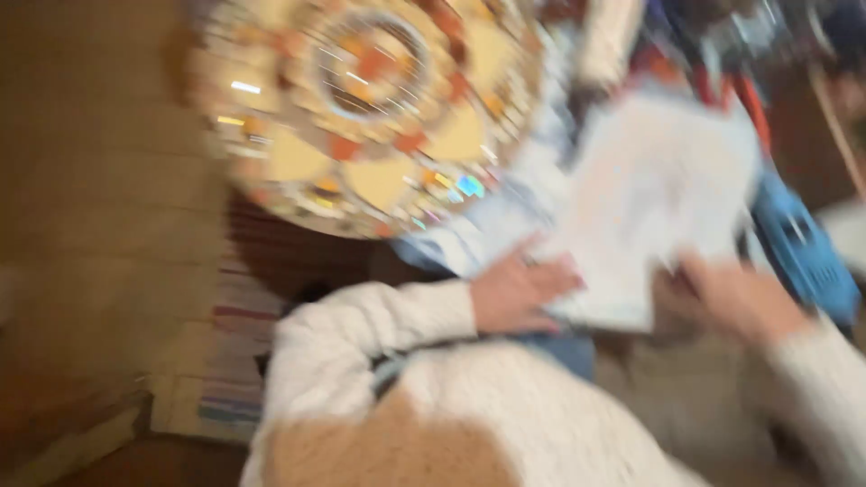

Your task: Sanding the edges of a small tile piece for a mosaic using a power rotary tool and manual sandpaper.

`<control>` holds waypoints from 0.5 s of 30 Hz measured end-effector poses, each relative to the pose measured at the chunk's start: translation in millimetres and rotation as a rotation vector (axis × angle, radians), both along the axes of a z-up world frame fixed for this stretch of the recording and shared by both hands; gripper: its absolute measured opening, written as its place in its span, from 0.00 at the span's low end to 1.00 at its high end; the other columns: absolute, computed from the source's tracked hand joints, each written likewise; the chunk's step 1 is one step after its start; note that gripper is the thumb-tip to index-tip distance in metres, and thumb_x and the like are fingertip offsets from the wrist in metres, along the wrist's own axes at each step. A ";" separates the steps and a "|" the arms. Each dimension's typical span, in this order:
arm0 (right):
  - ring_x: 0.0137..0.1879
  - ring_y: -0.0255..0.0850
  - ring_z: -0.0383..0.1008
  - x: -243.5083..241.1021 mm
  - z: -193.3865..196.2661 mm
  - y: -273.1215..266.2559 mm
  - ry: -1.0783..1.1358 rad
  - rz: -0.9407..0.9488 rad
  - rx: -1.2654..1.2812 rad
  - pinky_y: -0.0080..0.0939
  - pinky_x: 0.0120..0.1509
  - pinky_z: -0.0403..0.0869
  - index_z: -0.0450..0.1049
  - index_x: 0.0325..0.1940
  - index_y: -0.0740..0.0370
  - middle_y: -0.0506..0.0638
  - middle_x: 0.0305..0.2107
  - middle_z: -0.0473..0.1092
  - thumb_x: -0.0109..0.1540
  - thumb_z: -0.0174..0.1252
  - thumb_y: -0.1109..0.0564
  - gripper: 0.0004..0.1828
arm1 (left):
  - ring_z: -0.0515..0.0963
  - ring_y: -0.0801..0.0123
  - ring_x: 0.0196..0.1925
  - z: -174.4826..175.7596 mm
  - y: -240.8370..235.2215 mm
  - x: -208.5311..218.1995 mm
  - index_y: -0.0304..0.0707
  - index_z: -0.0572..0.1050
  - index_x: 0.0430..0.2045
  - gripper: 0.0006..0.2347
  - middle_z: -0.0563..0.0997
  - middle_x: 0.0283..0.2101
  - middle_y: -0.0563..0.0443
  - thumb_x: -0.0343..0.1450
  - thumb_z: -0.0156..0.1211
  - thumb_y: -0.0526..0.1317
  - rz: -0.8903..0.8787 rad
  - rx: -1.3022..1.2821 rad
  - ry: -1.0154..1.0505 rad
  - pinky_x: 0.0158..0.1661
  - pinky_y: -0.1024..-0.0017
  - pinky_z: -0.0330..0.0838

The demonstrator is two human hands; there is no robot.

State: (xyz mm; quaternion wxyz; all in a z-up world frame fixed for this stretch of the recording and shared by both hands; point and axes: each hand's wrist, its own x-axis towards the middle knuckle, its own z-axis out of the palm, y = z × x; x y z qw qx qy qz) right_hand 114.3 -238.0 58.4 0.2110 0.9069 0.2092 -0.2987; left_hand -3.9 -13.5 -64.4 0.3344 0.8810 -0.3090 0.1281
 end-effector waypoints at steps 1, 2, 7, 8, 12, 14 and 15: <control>0.30 0.44 0.74 -1.0 -9.2 4.6 0.031 -0.076 -0.052 0.40 0.33 0.70 0.62 0.32 0.50 0.48 0.24 0.73 0.52 0.41 0.36 0.19 | 0.62 0.63 0.58 4.7 -1.3 -4.2 0.42 0.61 0.48 0.27 0.67 0.52 0.50 0.58 0.55 0.52 -0.076 -0.052 0.031 0.60 0.52 0.40; 0.35 0.53 0.71 4.6 -21.4 10.9 0.032 -0.023 0.106 0.50 0.38 0.68 0.59 0.37 0.53 0.56 0.26 0.71 0.54 0.41 0.40 0.17 | 0.62 0.64 0.58 7.2 2.7 -0.9 0.41 0.63 0.47 0.26 0.68 0.50 0.50 0.58 0.56 0.53 -0.051 -0.043 -0.021 0.59 0.50 0.41; 0.20 0.54 0.66 -7.9 -25.4 71.5 -0.144 0.180 0.808 0.46 0.22 0.62 0.61 0.34 0.65 0.54 0.17 0.67 0.59 0.48 0.50 0.14 | 0.56 0.66 0.60 30.1 1.1 -4.3 0.38 0.62 0.50 0.27 0.63 0.55 0.51 0.57 0.58 0.48 -0.067 0.003 0.092 0.58 0.53 0.39; 0.18 0.50 0.65 -4.2 -27.8 79.3 -0.244 0.307 0.815 0.41 0.20 0.62 0.60 0.32 0.66 0.53 0.16 0.66 0.60 0.50 0.55 0.11 | 0.57 0.67 0.60 32.6 3.8 -0.7 0.37 0.65 0.47 0.25 0.65 0.54 0.51 0.58 0.59 0.47 -0.038 0.007 0.067 0.59 0.55 0.38; 0.10 0.36 0.60 2.6 -45.1 61.0 -0.270 0.545 0.672 0.29 0.13 0.56 0.59 0.29 0.63 0.46 0.10 0.61 0.66 0.48 0.56 0.13 | 0.57 0.70 0.61 26.4 6.2 2.4 0.38 0.66 0.47 0.23 0.65 0.55 0.53 0.63 0.53 0.52 -0.005 0.096 0.042 0.60 0.58 0.33; 0.10 0.34 0.60 -8.6 -45.6 29.6 -0.222 0.561 0.545 0.29 0.11 0.57 0.59 0.29 0.61 0.44 0.10 0.62 0.65 0.48 0.55 0.12 | 0.54 0.73 0.62 18.1 3.9 0.5 0.41 0.64 0.50 0.23 0.63 0.57 0.55 0.65 0.47 0.54 -0.004 0.130 0.051 0.60 0.59 0.29; 0.09 0.33 0.59 -12.3 -45.1 15.2 -0.193 0.577 0.426 0.29 0.10 0.58 0.60 0.29 0.59 0.43 0.09 0.62 0.64 0.48 0.55 0.10 | 0.51 0.75 0.63 14.2 4.0 1.0 0.44 0.62 0.52 0.24 0.62 0.58 0.57 0.67 0.42 0.56 -0.006 0.177 0.045 0.61 0.60 0.25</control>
